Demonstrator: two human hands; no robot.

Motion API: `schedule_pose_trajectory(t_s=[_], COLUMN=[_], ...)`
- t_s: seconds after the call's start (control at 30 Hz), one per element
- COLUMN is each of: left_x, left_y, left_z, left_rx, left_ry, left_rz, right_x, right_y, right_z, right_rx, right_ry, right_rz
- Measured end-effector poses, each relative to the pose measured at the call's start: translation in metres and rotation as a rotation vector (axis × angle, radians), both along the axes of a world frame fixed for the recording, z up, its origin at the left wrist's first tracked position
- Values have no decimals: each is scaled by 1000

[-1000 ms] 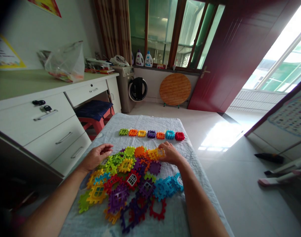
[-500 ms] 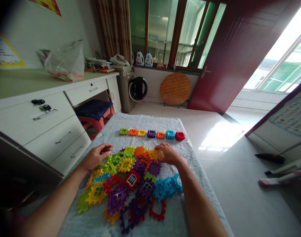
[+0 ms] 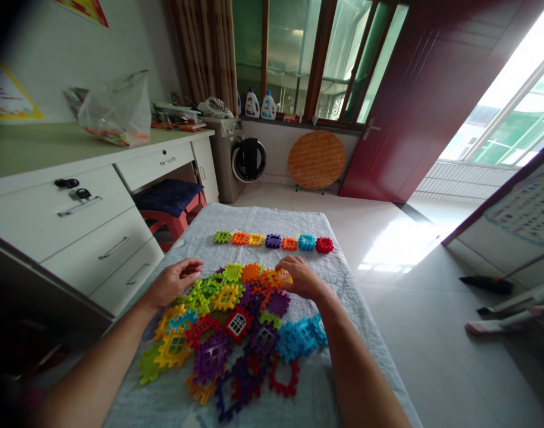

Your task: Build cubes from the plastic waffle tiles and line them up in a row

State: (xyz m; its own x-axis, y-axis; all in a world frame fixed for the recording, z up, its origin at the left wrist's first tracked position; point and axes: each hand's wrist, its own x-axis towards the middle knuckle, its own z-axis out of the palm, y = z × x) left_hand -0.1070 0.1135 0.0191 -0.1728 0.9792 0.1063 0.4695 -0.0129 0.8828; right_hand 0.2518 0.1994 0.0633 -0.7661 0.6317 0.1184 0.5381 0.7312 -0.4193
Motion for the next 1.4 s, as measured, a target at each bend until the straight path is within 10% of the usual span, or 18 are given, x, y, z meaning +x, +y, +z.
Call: schedule_pose_trajectory(t_s=[1.13,1.4], left_x=[-2,-3], left_y=[1,3], left_z=[-2,-5], left_rx=[11,19], left_ry=[36,33], left_rz=[-7,-15], right_x=[5,21], right_y=[7,18], right_z=[-17,-23], right_rx=[-71,60], right_ry=[-59,-93], right_rz=[-52,-326])
